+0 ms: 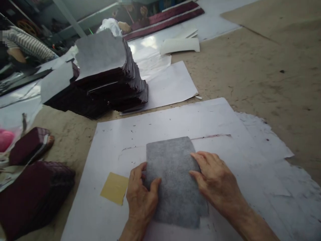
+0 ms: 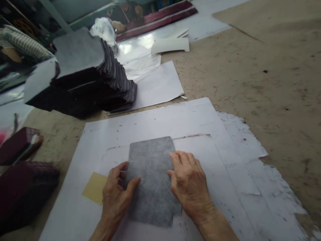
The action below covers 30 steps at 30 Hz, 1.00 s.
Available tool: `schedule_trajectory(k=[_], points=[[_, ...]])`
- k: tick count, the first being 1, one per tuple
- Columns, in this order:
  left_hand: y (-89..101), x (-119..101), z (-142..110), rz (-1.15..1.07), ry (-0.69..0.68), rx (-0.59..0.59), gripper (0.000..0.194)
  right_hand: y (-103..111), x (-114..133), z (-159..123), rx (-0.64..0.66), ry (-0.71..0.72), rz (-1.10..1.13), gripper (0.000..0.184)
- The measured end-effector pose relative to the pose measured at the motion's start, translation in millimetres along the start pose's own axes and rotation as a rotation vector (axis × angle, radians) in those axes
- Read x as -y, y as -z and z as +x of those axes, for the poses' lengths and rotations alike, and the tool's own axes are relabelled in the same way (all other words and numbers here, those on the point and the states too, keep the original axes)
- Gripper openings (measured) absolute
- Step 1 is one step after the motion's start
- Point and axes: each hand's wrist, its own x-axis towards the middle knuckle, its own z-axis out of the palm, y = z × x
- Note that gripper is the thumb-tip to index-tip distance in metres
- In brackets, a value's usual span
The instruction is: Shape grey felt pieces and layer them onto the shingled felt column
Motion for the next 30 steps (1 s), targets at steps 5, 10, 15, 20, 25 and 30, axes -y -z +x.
schedule_trajectory(k=[5, 10, 15, 20, 25, 30], points=[[1.5, -2, 10, -0.077, 0.016, 0.048, 0.056, -2, -3, 8, 0.094, -0.044, 0.09, 0.018], [4.8, 0, 15, -0.158, 0.134, 0.119, 0.05, -2, 8, -3, 0.052, -0.071, 0.215, 0.017], [9.3, 5, 17, -0.19, 0.22, 0.112, 0.034, -5, 10, -4, 0.013, -0.179, 0.195, 0.016], [8.8, 11, 20, -0.182, 0.3, 0.1, 0.036, -7, 10, 0, 0.022, -0.22, 0.154, 0.018], [8.0, 12, 20, -0.114, 0.306, 0.126, 0.029, -8, 12, -1, -0.012, -0.23, 0.14, 0.019], [7.6, 10, 19, -0.071, 0.233, 0.116, 0.026, -10, 16, -2, -0.052, -0.204, 0.07, 0.019]])
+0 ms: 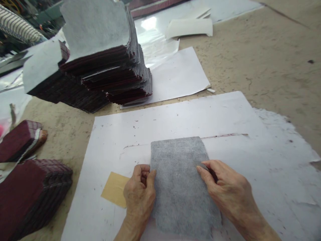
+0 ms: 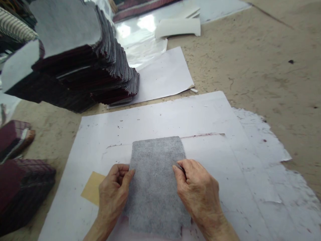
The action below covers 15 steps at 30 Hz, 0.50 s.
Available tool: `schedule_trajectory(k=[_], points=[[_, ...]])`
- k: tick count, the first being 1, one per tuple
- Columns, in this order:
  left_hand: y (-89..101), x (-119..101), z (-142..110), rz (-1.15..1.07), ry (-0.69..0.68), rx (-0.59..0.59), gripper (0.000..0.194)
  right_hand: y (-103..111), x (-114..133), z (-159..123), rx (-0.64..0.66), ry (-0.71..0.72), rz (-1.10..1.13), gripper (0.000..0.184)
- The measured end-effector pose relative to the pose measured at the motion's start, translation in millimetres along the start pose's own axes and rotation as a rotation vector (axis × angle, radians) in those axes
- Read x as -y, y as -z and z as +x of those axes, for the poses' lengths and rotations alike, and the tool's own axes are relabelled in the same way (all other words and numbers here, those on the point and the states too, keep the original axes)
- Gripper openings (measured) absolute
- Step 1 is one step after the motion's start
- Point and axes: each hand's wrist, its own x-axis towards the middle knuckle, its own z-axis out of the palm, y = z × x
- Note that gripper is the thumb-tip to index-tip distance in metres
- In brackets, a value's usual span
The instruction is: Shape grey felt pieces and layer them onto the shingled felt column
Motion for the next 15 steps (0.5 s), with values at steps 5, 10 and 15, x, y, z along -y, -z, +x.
schedule_trajectory(k=[5, 10, 15], points=[[-1.5, 1.8, -2.0, -0.016, 0.007, -0.035, 0.029, -2.7, 1.5, -3.9, -0.011, -0.014, -0.013, 0.018], [0.1, 0.2, -2.1, 0.038, 0.021, -0.021, 0.03, -4.1, 1.6, -4.9, -0.001, -0.036, 0.03, 0.013], [0.8, -3.4, -2.7, 0.124, 0.03, -0.055, 0.03, -1.0, 4.4, -6.0, -0.032, -0.167, 0.005, 0.009]])
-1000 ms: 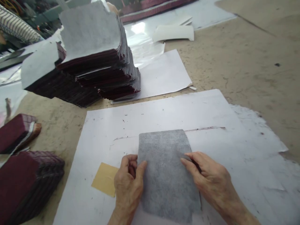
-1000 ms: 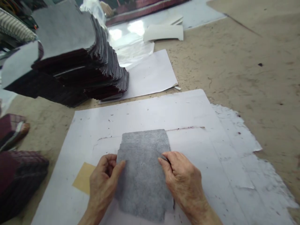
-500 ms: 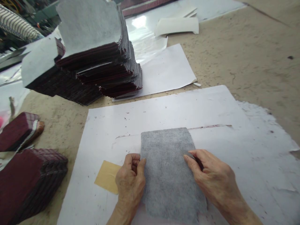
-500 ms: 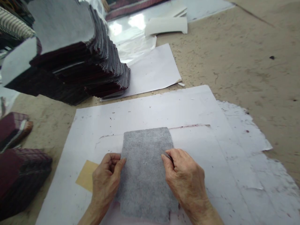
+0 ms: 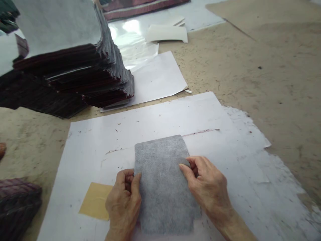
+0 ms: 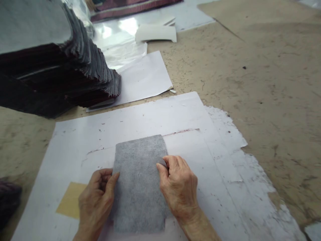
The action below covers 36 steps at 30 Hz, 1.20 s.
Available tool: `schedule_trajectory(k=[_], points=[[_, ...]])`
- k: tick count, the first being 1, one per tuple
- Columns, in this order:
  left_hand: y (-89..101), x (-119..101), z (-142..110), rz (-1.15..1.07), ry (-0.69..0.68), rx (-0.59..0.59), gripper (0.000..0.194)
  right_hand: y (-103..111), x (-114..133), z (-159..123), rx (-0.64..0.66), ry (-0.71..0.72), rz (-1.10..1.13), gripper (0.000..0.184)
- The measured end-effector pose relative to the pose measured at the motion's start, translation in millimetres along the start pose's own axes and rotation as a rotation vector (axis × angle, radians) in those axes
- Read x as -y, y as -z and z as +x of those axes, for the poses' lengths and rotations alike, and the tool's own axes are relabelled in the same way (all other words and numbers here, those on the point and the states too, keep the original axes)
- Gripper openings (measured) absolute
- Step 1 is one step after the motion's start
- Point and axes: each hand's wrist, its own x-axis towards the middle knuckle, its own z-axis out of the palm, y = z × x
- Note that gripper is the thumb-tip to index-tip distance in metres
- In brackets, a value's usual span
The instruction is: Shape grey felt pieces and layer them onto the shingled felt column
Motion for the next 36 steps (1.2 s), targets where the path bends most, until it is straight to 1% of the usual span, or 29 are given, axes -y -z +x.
schedule_trajectory(k=[4, 7, 12, 19, 21, 22, 24, 26, 27, 28, 29, 30, 32, 34, 36], points=[[-1.5, 0, -1, 0.022, -0.015, -0.024, 0.03, 3, -1, 1, 0.031, -0.149, 0.109, 0.008], [-2.5, 1, -1, 0.024, -0.014, -0.029, 0.03, 3, -2, 2, 0.041, -0.21, 0.149, 0.009], [-3.7, 3, -1, -0.007, -0.022, -0.022, 0.03, 2, -3, 6, 0.054, -0.243, 0.146, 0.012], [-5.9, 5, 0, -0.015, -0.109, -0.057, 0.026, 3, -4, 9, 0.09, -0.262, 0.143, 0.013], [-6.4, 6, 0, 0.01, -0.118, -0.048, 0.024, 3, -4, 8, 0.075, -0.221, 0.096, 0.012], [-6.6, 6, -1, 0.031, -0.122, -0.042, 0.023, 2, -3, 7, 0.042, -0.169, 0.049, 0.011], [-6.4, 7, 0, 0.081, -0.172, -0.059, 0.021, 3, -2, 8, -0.036, -0.005, -0.067, 0.012], [-4.9, 7, 4, 0.12, -0.299, -0.116, 0.021, 4, -3, 11, -0.069, 0.173, -0.147, 0.018], [-3.5, 7, 7, 0.131, -0.384, -0.132, 0.023, 5, -4, 14, -0.052, 0.244, -0.158, 0.023], [-1.6, 7, 11, 0.139, -0.473, -0.123, 0.026, 7, -5, 17, -0.018, 0.297, -0.156, 0.026], [0.7, 6, 16, 0.144, -0.555, -0.081, 0.03, 8, -7, 21, 0.019, 0.333, -0.15, 0.029], [3.4, 5, 22, 0.146, -0.622, -0.015, 0.035, 9, -9, 24, 0.049, 0.358, -0.143, 0.03], [9.7, 2, 34, 0.15, -0.718, 0.145, 0.043, 10, -12, 30, 0.095, 0.384, -0.132, 0.03], [15.8, -2, 45, 0.151, -0.741, 0.277, 0.046, 9, -15, 34, 0.131, 0.386, -0.108, 0.029], [20.4, -8, 52, 0.152, -0.715, 0.368, 0.045, 8, -16, 35, 0.166, 0.356, -0.065, 0.026]])
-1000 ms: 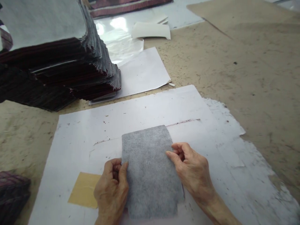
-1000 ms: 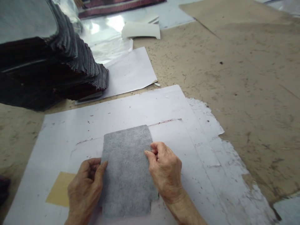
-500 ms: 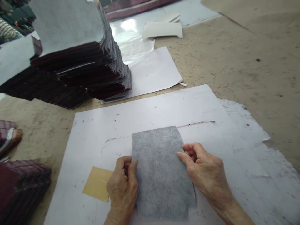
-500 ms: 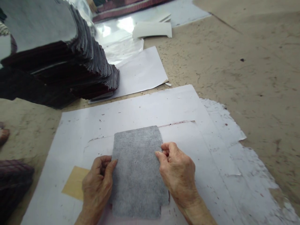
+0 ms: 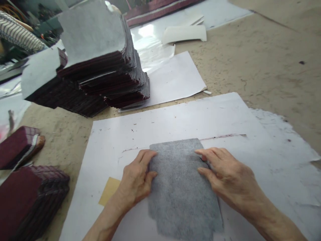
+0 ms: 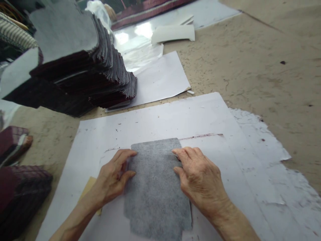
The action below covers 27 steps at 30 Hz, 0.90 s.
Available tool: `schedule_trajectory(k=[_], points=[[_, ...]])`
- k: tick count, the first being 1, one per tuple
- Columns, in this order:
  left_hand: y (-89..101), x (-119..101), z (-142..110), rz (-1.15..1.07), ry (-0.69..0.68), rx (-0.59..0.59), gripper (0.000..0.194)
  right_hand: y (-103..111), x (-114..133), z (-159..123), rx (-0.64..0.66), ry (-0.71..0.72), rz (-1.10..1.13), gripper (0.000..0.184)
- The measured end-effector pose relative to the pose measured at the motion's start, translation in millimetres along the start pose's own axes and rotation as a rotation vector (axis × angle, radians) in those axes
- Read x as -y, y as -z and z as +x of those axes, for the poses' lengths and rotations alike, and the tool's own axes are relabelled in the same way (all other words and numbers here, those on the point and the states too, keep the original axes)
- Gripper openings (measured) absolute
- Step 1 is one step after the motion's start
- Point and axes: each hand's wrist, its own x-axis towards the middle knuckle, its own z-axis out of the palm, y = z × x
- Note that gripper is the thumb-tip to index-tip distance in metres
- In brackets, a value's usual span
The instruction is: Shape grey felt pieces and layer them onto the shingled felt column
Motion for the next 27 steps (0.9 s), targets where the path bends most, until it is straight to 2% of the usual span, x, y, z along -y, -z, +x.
schedule_trajectory(k=[5, 8, 11, 14, 17, 22, 27], points=[[8.5, -4, 13, -0.071, 0.087, 0.095, 0.043, 2, 2, 2, 0.046, -0.168, 0.106, 0.009], [8.7, -4, 17, -0.095, 0.106, 0.088, 0.04, 4, 4, 3, 0.05, -0.19, 0.139, 0.005], [7.5, -3, 17, -0.131, 0.117, 0.07, 0.028, 3, 4, 2, 0.022, -0.193, 0.147, 0.007], [5.0, -3, 12, -0.169, 0.182, 0.025, 0.02, 1, 3, -2, -0.002, -0.224, 0.133, 0.014], [0.1, -4, 4, -0.228, 0.26, -0.058, 0.015, 1, 6, -7, 0.009, -0.281, 0.132, 0.014], [-11.2, -9, -7, -0.324, 0.32, -0.214, 0.024, 1, 12, -11, 0.052, -0.462, 0.219, 0.024], [-14.3, -8, -5, -0.394, 0.389, -0.208, 0.026, 1, 12, -6, 0.098, -0.55, 0.231, 0.029]])
